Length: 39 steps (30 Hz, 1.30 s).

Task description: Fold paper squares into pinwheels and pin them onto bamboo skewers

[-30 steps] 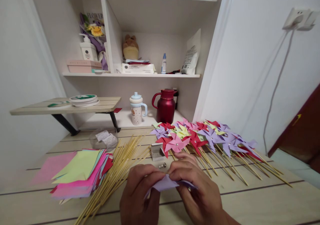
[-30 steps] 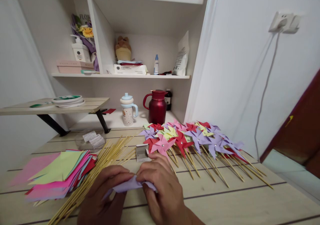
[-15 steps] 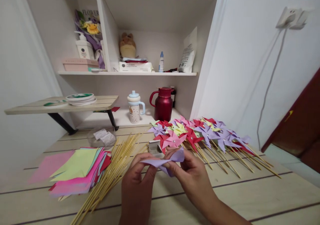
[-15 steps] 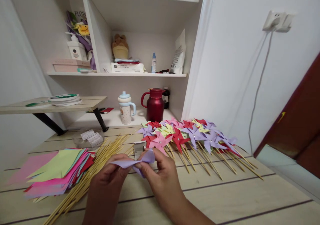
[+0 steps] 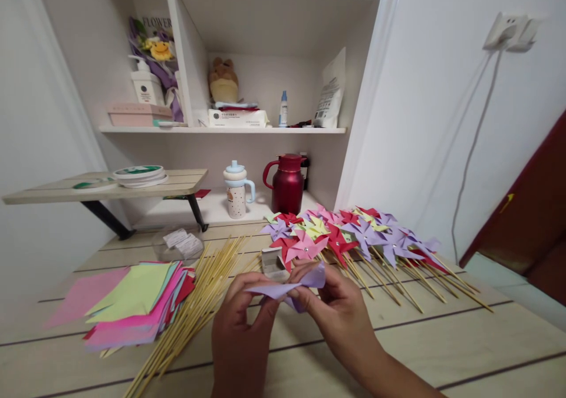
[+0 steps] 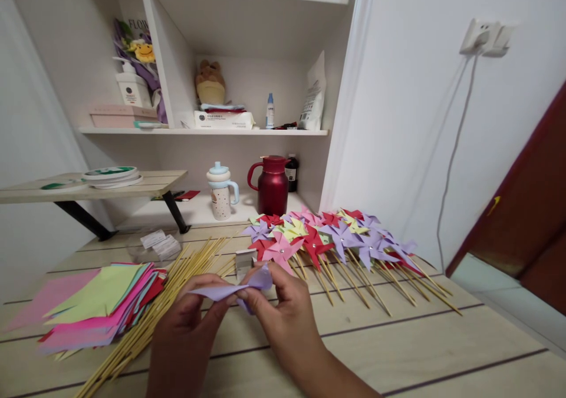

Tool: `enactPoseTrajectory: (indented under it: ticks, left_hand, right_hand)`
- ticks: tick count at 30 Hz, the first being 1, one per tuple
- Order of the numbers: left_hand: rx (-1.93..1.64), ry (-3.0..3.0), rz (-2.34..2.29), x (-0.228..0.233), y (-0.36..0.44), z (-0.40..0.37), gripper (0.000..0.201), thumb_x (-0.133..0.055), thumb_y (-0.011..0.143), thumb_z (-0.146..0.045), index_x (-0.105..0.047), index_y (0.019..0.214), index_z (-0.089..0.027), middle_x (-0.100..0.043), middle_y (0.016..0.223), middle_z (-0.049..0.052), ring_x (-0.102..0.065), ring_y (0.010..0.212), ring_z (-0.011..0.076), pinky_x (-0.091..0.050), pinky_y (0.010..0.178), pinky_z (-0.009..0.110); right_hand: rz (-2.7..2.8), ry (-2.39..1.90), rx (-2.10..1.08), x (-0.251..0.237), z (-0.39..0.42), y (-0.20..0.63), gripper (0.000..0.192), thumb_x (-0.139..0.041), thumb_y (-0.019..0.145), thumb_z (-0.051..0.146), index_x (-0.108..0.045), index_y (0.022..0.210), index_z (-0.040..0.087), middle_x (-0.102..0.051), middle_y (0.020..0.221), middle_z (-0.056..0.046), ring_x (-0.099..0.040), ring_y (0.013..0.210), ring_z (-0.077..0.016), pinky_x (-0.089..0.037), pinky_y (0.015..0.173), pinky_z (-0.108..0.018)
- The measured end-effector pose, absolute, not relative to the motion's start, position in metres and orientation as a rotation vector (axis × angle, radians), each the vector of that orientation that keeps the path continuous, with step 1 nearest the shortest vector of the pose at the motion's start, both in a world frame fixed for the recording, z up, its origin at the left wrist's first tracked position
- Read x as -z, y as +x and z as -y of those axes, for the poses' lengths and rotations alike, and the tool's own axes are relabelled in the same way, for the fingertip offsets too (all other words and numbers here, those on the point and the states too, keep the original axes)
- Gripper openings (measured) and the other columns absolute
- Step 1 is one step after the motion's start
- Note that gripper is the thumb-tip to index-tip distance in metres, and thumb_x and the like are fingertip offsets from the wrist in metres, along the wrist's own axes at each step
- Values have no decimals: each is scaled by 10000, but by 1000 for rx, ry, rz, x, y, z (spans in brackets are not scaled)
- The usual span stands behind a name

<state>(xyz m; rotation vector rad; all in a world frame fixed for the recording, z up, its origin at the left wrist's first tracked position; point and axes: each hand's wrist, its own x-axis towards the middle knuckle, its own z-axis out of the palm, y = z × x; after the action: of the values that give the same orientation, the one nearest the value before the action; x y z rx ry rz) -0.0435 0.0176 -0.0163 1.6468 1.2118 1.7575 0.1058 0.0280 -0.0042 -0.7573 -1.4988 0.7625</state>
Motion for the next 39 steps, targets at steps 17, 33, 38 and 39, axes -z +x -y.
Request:
enactPoseTrajectory:
  ticks: [17,33,38,39]
  left_hand:
    - [-2092,2046,-1338,14,-38,-11,79,-681,762,-139,-670,732,-211,-681,803,-15,-665,740,97,-525,697,160]
    - [-2088,2432,-1301,19,-49,-7,236,-663,780,-124,-704,975,-250,-682,904,18,-629,851,171,-480,780,285]
    - [-2191,2289,-1367,27,-44,-9,268,-590,857,-208,-688,1098,-270,-665,993,50,-618,903,194,-459,830,326]
    - [-2191,2290,-1366,29,-44,-10,269,-585,861,-225,-686,1106,-274,-664,1000,51,-618,907,197,-458,830,329]
  right_hand:
    - [1471,-745,-565,20,-29,104,251,-672,840,190,-582,1061,268,-634,854,-7,-616,730,-156,-523,664,-290]
    - [1666,-559,-318,-8,-25,113,126,-677,829,132,-705,870,248,-729,764,-9,-682,731,-180,-534,834,-371]
    - [1771,-492,-209,-9,-22,116,262,-594,832,16,-678,951,234,-723,821,-24,-681,757,-173,-514,842,-372]
    - [1783,-483,-189,-10,-21,117,265,-587,833,13,-672,956,232,-720,820,-26,-681,754,-173,-510,849,-379]
